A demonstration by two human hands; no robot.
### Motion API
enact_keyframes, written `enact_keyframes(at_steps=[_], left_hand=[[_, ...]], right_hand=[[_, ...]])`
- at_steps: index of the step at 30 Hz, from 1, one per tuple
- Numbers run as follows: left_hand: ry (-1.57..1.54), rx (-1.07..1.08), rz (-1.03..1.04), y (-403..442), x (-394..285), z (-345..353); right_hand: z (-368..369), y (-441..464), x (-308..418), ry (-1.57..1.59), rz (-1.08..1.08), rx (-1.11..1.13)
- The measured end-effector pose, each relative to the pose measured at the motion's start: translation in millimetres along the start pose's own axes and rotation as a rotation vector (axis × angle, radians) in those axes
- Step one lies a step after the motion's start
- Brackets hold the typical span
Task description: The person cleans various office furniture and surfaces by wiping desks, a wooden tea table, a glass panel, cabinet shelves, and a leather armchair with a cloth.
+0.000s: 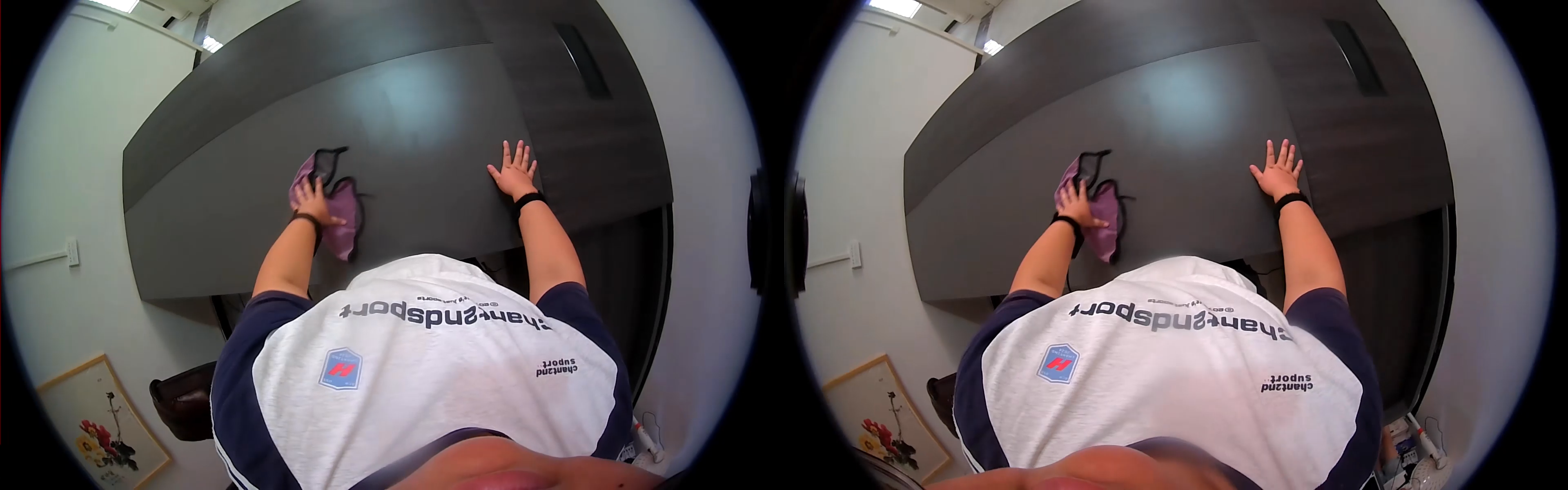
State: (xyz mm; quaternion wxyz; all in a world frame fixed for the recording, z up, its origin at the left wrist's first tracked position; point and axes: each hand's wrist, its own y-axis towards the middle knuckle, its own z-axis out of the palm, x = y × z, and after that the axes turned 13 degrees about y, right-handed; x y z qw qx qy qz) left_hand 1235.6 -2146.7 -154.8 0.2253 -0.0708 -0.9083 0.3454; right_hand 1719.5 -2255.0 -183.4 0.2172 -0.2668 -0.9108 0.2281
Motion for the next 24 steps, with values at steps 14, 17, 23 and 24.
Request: enact_keyframes(at_steps=[14,17,23,24], left_hand=[[-0.246,0.273,-0.433,-6.8,161.0,116.8],[-0.365,0.227,-0.453,0.3,159.8,109.3],[-0.474,0.367,-0.539,42.7,168.8,74.2],[-0.502,0.351,-0.579,63.9,172.0,62.5]], right_hand=[[-6.8,-24.8,27.7,-0.275,0.019,-0.083],[-32.9,-47.2,39.9,-0.411,-0.06,-0.027],[-50.9,-41.7,79.1,-0.513,-0.097,0.07],[-42.7,-32.3,88.6,-0.49,-0.091,0.037]])
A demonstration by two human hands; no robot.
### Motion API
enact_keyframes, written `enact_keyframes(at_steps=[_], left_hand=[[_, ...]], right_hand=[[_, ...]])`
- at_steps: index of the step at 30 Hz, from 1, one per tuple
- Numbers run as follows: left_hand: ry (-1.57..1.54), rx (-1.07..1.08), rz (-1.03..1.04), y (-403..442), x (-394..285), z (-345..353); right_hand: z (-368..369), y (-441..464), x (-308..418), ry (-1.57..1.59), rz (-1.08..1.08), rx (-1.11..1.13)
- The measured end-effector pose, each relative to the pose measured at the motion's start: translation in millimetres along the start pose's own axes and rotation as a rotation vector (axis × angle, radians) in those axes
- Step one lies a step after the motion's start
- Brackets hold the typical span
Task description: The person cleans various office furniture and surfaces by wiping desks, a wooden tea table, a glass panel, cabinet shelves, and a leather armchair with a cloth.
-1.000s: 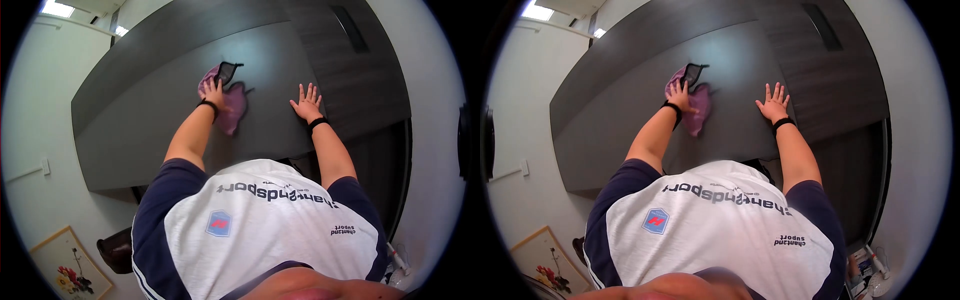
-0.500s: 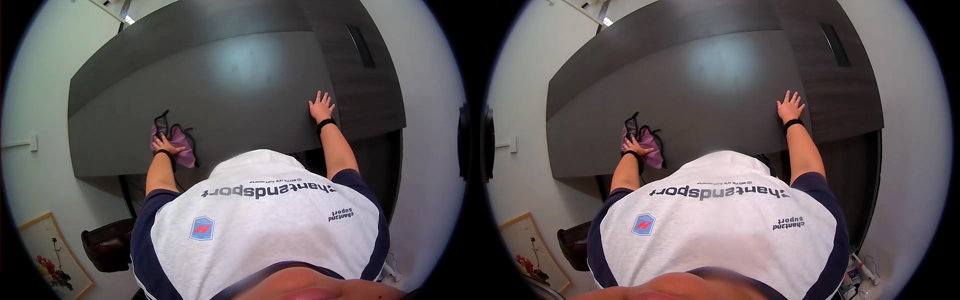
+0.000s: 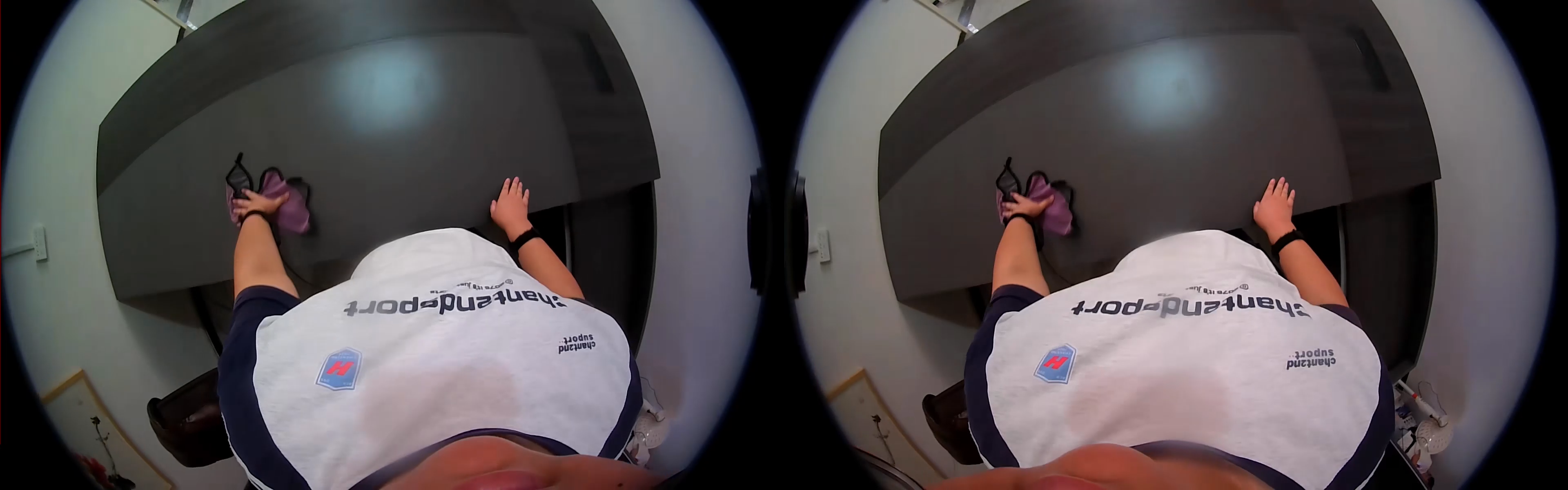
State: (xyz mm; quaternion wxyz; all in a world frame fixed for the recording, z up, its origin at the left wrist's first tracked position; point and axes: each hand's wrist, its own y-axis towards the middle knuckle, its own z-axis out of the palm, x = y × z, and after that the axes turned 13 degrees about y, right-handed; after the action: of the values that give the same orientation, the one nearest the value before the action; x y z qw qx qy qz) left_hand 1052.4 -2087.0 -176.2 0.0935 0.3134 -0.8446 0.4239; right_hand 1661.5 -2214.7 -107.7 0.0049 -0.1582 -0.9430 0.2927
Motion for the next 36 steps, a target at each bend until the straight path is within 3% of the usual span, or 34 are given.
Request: enact_keyframes(at_steps=[6,10,13,14,16,18,20,22,26,29,32,36], left_hand=[[-0.036,-0.191,0.208,-16.1,-119.0,-39.2],[-0.04,-0.235,0.437,-114.1,-197.2,-39.7],[-0.172,-0.273,0.476,-180.4,-253.9,-15.4],[-0.195,-0.281,0.493,-192.4,-272.0,-7.7],[-0.173,-0.195,0.609,-221.2,-291.0,-7.8],[-0.14,-0.121,0.776,-249.4,-300.0,-9.8],[-0.075,-0.154,1.006,-211.6,-347.6,52.9],[0.023,-0.476,1.165,-231.1,-320.7,59.3],[0.03,-0.482,1.3,-258.0,-257.4,36.2],[0.207,-0.468,1.255,-262.4,-228.1,44.0],[0.272,-0.766,1.197,-259.5,-219.2,65.9],[0.216,-0.976,1.145,-260.7,-239.3,101.4]], right_hand=[[16.8,56.8,30.1,-0.012,0.137,-0.079],[21.0,63.2,32.9,-0.015,0.173,-0.112],[-16.9,44.9,41.7,0.197,0.022,-0.07],[-6.4,43.8,44.3,0.208,-0.257,-0.269],[-16.8,28.6,72.8,0.315,-0.614,-0.35],[-14.5,10.1,99.1,0.108,-0.501,-0.2],[6.5,16.1,89.0,0.208,-0.338,-0.122],[-2.9,20.1,63.7,0.114,-0.212,-0.139],[-4.5,38.4,13.8,0.232,-0.135,-0.089],[0.3,21.2,8.3,0.184,-0.145,-0.131],[-1.0,27.0,4.2,0.183,-0.207,-0.191],[-29.5,81.0,-15.8,0.197,-0.296,-0.218]])
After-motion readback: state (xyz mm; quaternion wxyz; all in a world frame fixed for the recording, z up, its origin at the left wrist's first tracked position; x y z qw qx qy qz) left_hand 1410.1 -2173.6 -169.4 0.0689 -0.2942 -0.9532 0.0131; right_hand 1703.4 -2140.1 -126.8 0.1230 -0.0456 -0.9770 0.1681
